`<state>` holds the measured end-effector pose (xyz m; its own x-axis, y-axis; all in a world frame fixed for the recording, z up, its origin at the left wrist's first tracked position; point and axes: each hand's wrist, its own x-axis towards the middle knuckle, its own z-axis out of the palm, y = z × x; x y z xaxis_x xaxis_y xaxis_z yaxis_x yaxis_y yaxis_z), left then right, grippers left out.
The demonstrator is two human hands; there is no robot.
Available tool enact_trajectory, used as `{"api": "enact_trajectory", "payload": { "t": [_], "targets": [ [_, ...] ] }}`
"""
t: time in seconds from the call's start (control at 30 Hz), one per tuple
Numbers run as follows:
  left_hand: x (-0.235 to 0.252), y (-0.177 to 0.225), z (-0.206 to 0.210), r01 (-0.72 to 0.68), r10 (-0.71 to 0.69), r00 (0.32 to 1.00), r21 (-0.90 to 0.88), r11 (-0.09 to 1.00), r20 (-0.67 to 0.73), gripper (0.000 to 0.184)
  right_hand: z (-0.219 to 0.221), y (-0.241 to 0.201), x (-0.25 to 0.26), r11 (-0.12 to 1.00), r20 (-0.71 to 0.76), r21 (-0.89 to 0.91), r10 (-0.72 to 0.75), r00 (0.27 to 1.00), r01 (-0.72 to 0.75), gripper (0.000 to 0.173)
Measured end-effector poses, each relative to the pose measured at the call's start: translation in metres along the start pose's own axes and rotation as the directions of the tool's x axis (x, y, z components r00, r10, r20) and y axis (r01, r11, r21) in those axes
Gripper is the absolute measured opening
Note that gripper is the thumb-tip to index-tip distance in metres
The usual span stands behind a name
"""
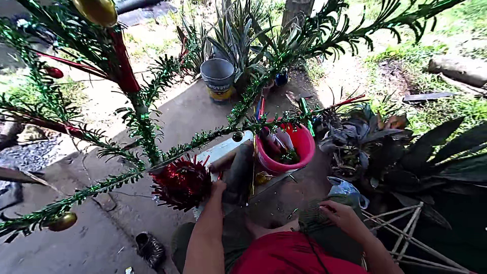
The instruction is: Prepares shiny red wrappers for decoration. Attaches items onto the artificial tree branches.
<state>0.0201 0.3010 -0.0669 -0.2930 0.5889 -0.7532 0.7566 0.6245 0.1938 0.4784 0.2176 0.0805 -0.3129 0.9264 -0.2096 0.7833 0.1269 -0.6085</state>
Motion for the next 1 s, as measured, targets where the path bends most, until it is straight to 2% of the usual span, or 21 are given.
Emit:
{"api": "enact_trajectory", "payload": {
  "t": [0.17, 0.27, 0.33, 0.4, 0.47, 0.53, 0.6, 0.63, 0.67, 0.7, 0.73, 0.8, 0.83, 0.87, 0.93, 1.0],
  "targets": [
    [-0.002, -0.004, -0.007, -0.033, 0.027, 0.997, 0.085, 0.996, 0.077, 0.041, -0.001, -0.021, 0.02, 0.998, 0.008, 0.011, -0.067, 0.998, 0.067, 0.03],
    [0.001, -0.009, -0.002, -0.013, 0.016, 0.998, -0.057, 0.998, 0.054, 0.043, 0.005, -0.043, 0.033, 0.987, 0.023, 0.041, -0.156, 0.987, 0.155, 0.032],
    [0.001, -0.014, 0.006, -0.002, 0.002, 1.0, -0.155, 0.988, 0.0, 0.043, 0.015, -0.051, 0.034, 0.976, 0.004, 0.078, -0.207, 0.978, 0.206, 0.032],
    [-0.007, -0.018, 0.016, -0.078, 0.043, 0.986, -0.224, 0.971, -0.158, 0.04, 0.025, -0.053, 0.029, 0.965, -0.035, 0.108, -0.237, 0.971, 0.239, 0.03],
    [-0.024, -0.023, 0.024, -0.251, 0.179, 0.922, -0.176, 0.952, -0.344, 0.039, 0.032, -0.052, 0.023, 0.96, -0.035, 0.128, -0.246, 0.969, 0.248, 0.028],
    [-0.056, -0.035, 0.03, -0.382, 0.276, 0.809, -0.107, 0.918, -0.519, 0.038, 0.033, -0.052, 0.018, 0.96, 0.051, 0.161, -0.238, 0.97, 0.227, 0.027],
    [-0.101, -0.045, 0.038, -0.377, 0.208, 0.713, -0.116, 0.919, -0.669, 0.038, 0.033, -0.055, 0.025, 0.963, 0.156, 0.166, -0.24, 0.958, 0.214, 0.031],
    [-0.116, -0.05, 0.047, -0.382, 0.145, 0.652, -0.158, 0.91, -0.744, 0.036, 0.034, -0.056, 0.031, 0.965, 0.203, 0.158, -0.239, 0.95, 0.209, 0.034],
    [-0.125, -0.055, 0.058, -0.379, 0.062, 0.623, -0.231, 0.896, -0.78, 0.034, 0.036, -0.06, 0.039, 0.966, 0.24, 0.147, -0.244, 0.94, 0.213, 0.037],
    [-0.133, -0.058, 0.067, -0.355, -0.043, 0.669, -0.37, 0.859, -0.742, 0.032, 0.039, -0.066, 0.046, 0.961, 0.263, 0.148, -0.264, 0.928, 0.232, 0.038],
    [-0.138, -0.061, 0.075, -0.302, -0.145, 0.761, -0.543, 0.784, -0.633, 0.036, 0.041, -0.074, 0.052, 0.953, 0.264, 0.147, -0.297, 0.918, 0.266, 0.038],
    [-0.132, -0.069, 0.096, -0.227, -0.261, 0.851, -0.769, 0.598, -0.455, 0.064, 0.047, -0.093, 0.059, 0.908, 0.187, 0.146, -0.414, 0.891, 0.392, 0.034],
    [-0.127, -0.071, 0.106, -0.202, -0.279, 0.868, -0.806, 0.556, -0.41, 0.074, 0.048, -0.106, 0.059, 0.876, 0.143, 0.157, -0.477, 0.867, 0.456, 0.032],
    [-0.122, -0.072, 0.115, -0.175, -0.283, 0.877, -0.808, 0.563, -0.388, 0.075, 0.048, -0.119, 0.059, 0.842, 0.112, 0.168, -0.533, 0.838, 0.513, 0.03],
    [-0.111, -0.073, 0.125, -0.102, -0.274, 0.894, -0.755, 0.648, -0.356, 0.06, 0.049, -0.14, 0.057, 0.763, 0.059, 0.187, -0.637, 0.768, 0.618, 0.026],
    [-0.102, -0.071, 0.126, -0.031, -0.278, 0.901, -0.687, 0.726, -0.334, 0.052, 0.048, -0.152, 0.052, 0.708, 0.043, 0.193, -0.697, 0.715, 0.679, 0.023]
  ]
}}
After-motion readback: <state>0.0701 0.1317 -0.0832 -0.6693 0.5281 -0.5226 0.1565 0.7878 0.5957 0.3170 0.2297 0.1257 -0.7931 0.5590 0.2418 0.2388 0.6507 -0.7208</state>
